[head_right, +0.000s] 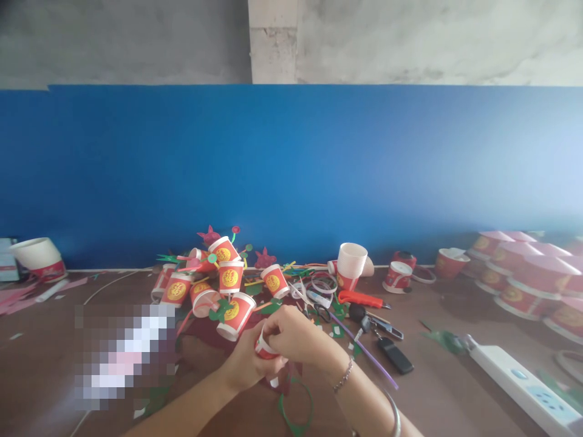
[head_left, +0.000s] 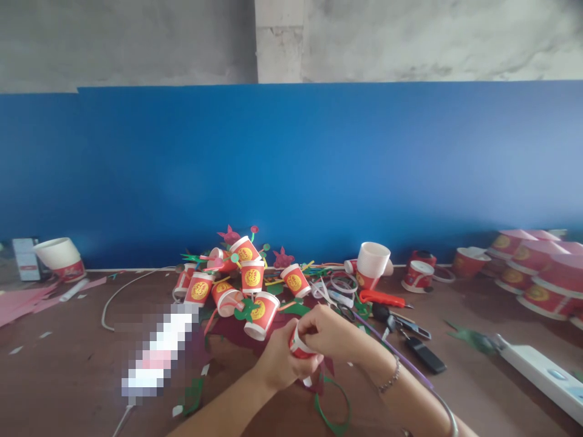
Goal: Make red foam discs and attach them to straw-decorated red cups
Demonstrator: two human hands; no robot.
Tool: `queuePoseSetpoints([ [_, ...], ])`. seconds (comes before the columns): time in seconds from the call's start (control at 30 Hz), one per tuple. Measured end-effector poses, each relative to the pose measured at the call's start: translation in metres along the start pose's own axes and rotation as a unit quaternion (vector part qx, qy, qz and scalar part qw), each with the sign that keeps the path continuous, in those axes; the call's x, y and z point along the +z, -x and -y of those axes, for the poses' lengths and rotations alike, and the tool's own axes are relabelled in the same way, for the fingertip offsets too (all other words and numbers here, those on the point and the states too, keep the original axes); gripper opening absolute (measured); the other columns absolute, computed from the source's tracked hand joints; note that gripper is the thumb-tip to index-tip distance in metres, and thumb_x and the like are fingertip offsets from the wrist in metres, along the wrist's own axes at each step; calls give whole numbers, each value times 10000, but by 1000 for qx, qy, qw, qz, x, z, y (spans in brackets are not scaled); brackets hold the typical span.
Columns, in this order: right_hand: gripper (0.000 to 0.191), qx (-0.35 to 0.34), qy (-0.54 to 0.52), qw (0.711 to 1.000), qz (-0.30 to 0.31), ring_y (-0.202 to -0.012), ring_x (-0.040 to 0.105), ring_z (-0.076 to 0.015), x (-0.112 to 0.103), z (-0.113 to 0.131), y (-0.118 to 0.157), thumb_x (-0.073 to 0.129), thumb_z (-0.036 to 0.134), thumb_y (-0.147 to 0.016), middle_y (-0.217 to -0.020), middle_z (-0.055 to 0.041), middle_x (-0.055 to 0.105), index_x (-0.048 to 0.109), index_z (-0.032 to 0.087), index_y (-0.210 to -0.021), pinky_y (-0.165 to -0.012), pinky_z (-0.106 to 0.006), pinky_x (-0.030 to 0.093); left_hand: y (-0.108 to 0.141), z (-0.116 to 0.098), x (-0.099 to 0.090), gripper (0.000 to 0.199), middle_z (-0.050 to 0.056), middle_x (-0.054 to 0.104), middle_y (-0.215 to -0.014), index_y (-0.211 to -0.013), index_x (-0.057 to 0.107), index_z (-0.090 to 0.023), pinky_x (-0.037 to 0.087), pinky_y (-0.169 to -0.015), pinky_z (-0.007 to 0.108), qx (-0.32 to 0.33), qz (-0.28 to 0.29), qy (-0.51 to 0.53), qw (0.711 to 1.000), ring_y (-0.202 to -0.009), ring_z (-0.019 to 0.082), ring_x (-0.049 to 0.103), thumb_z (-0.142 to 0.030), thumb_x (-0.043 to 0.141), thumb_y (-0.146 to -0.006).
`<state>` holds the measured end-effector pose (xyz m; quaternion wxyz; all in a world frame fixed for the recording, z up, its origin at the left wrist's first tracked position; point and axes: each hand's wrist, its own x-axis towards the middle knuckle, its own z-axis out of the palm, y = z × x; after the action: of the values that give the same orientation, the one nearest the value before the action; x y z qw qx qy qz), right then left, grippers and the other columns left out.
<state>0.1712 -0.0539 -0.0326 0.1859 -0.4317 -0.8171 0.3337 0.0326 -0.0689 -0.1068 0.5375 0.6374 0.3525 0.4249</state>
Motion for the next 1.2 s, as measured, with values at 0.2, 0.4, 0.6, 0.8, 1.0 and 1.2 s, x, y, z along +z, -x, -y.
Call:
queuePoseSetpoints([
  [0.2, 182, -13, -35, 998, 41, -491, 346, -63, -9, 4, 3, 424, 110, -676, -493, 66, 417, 544, 147, -544, -452, -173, 276, -2, -3, -2, 234, -23, 608, -669, -816, 545, -178, 415, -516, 228, 12, -68, -76, 995, -582, 136, 554, -164, 681, -626],
  [0.4, 132, 6, -31, 998, -47, -531, 477, -85, 6, 6, 0, 511, 114, -673, -535, 43, 552, 600, 154, -585, -487, -173, 342, -3, -7, -7, 319, 11, 665, -784, -865, 581, -169, 454, -611, 263, 43, -105, -149, 982, -709, 186, 611, -65, 645, -570],
  [0.6, 145, 3, -47, 997, -55, -603, 555, -109, 10, 5, -4, 522, 98, -683, -591, 21, 616, 636, 153, -612, -545, -176, 406, -5, -7, -9, 323, 13, 659, -811, -885, 576, -173, 467, -643, 281, 42, -114, -151, 981, -739, 193, 613, -74, 640, -584],
  [0.8, 179, -14, -43, 997, -54, -645, 580, -120, 9, 5, -3, 510, 73, -680, -646, 13, 635, 646, 162, -604, -586, -185, 429, -5, -2, -8, 279, -3, 640, -762, -824, 564, -182, 453, -609, 269, 42, -113, -149, 981, -694, 180, 599, -80, 649, -578],
  [1.0, 218, -27, -56, 996, -60, -656, 573, -110, 12, 12, -4, 469, 38, -687, -694, 5, 624, 619, 151, -577, -618, -188, 426, -8, 1, -8, 308, 1, 639, -765, -860, 573, -178, 461, -635, 283, 35, -129, -153, 979, -726, 195, 606, -70, 640, -579],
  [1.2, 184, -47, -40, 994, -91, -672, 542, -109, 13, 15, -6, 462, 66, -705, -699, 11, 596, 583, 160, -602, -623, -187, 406, -10, 1, -10, 406, 19, 638, -907, -998, 511, -188, 482, -725, 313, 62, -144, -83, 984, -841, 208, 610, -115, 652, -624],
])
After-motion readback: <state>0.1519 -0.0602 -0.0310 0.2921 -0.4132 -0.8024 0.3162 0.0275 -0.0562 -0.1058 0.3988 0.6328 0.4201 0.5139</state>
